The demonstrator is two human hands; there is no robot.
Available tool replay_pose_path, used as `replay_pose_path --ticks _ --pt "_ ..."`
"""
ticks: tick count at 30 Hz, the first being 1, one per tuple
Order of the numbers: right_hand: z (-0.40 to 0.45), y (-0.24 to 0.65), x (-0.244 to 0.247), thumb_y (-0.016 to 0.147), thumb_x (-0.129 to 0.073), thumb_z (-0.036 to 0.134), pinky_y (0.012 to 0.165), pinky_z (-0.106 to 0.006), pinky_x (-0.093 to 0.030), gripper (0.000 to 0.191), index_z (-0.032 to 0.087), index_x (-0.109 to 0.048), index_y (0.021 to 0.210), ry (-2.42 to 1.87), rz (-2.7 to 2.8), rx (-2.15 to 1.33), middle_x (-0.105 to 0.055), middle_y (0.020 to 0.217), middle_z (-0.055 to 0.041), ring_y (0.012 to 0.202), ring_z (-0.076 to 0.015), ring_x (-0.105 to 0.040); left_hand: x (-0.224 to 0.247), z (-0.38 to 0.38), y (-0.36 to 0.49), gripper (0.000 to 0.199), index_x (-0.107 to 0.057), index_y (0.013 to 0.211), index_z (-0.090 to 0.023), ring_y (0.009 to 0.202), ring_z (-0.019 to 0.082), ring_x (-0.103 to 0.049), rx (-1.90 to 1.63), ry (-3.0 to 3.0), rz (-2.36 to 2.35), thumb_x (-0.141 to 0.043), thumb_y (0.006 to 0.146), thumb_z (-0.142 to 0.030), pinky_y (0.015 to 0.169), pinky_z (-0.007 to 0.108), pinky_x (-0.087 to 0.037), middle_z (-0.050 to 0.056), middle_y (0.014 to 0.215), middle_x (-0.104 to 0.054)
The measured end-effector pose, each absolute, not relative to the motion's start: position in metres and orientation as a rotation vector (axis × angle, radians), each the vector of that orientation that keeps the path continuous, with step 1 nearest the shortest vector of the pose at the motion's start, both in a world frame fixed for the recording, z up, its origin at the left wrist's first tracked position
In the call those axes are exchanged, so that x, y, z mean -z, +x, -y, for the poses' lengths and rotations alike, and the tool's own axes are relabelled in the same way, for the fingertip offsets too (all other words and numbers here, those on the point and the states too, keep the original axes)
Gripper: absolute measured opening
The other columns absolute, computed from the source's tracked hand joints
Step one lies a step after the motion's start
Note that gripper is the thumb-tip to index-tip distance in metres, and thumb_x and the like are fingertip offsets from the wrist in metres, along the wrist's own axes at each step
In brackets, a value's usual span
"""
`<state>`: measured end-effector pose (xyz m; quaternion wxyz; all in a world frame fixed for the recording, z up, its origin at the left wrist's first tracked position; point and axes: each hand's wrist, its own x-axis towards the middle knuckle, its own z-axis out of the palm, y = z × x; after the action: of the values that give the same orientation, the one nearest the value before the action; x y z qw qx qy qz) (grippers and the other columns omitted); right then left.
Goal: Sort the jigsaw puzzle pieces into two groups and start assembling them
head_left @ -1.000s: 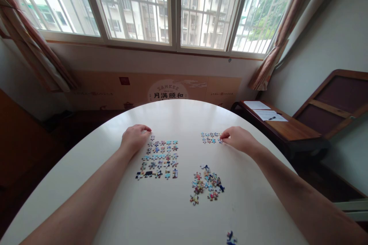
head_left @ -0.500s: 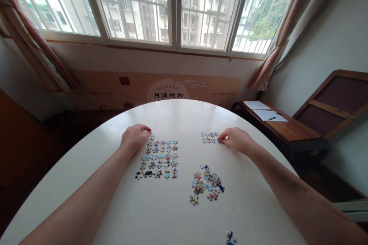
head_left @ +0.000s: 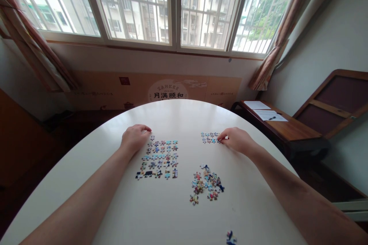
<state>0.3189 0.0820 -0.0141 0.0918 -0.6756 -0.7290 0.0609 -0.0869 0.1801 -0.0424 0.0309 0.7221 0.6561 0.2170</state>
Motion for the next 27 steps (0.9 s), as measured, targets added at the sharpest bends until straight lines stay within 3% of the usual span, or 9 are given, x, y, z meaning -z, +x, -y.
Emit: replay_pose_path --ticks 5,9,14,20,27 --pt "-0.082 0.325 0.011 0.085 -0.064 0.027 0.072 -0.029 -0.048 0.023 0.032 -0.078 0.103 -1.969 2.12 -0.095 -0.078 0.099 0.0024 0.087 -0.0193 -0.07 0.043 -0.181 -0.087 0.029 -0.079 0.091 -0.026 0.106 0.029 -0.066 -0.674 2.224 -2.017 -0.054 0.08 -0.034 0.095 0.038 -0.051 0.005 0.111 -0.075" --pt "-0.085 0.328 0.014 0.087 -0.061 0.029 0.07 -0.029 -0.048 0.018 0.026 -0.078 0.094 -1.806 1.969 0.047 -0.077 0.087 -0.0005 0.076 -0.0184 -0.067 0.043 -0.181 -0.087 0.028 -0.079 0.091 -0.026 0.106 0.029 -0.066 -0.685 2.217 -2.019 -0.054 0.079 -0.035 0.095 0.037 -0.052 0.004 0.11 -0.076" --pt "-0.083 0.316 0.027 0.094 -0.052 0.025 0.079 -0.028 -0.05 0.025 0.019 -0.076 0.101 -1.54 1.946 0.105 -0.075 0.093 -0.0056 0.076 -0.0171 -0.065 0.041 -0.181 -0.086 0.028 -0.08 0.091 -0.027 0.104 0.028 -0.067 -0.674 2.177 -2.057 -0.056 0.079 -0.035 0.093 0.036 -0.052 0.004 0.108 -0.076" --pt "-0.076 0.288 0.047 0.095 -0.049 0.019 0.081 -0.029 -0.05 0.028 0.02 -0.075 0.105 -1.364 1.968 0.114 -0.071 0.086 -0.0071 0.081 -0.0194 -0.064 0.041 -0.181 -0.085 0.028 -0.08 0.093 -0.028 0.102 0.029 -0.069 -0.683 2.137 -2.063 -0.057 0.078 -0.034 0.093 0.039 -0.052 0.004 0.108 -0.077" --pt "-0.059 0.277 0.055 0.089 -0.054 0.011 0.076 -0.027 -0.05 0.026 0.023 -0.077 0.093 -1.288 2.113 0.003 -0.069 0.082 -0.0038 0.073 -0.0164 -0.062 0.043 -0.183 -0.086 0.027 -0.08 0.094 -0.029 0.1 0.027 -0.069 -0.69 2.14 -2.057 -0.058 0.078 -0.033 0.091 0.036 -0.053 0.003 0.104 -0.078"
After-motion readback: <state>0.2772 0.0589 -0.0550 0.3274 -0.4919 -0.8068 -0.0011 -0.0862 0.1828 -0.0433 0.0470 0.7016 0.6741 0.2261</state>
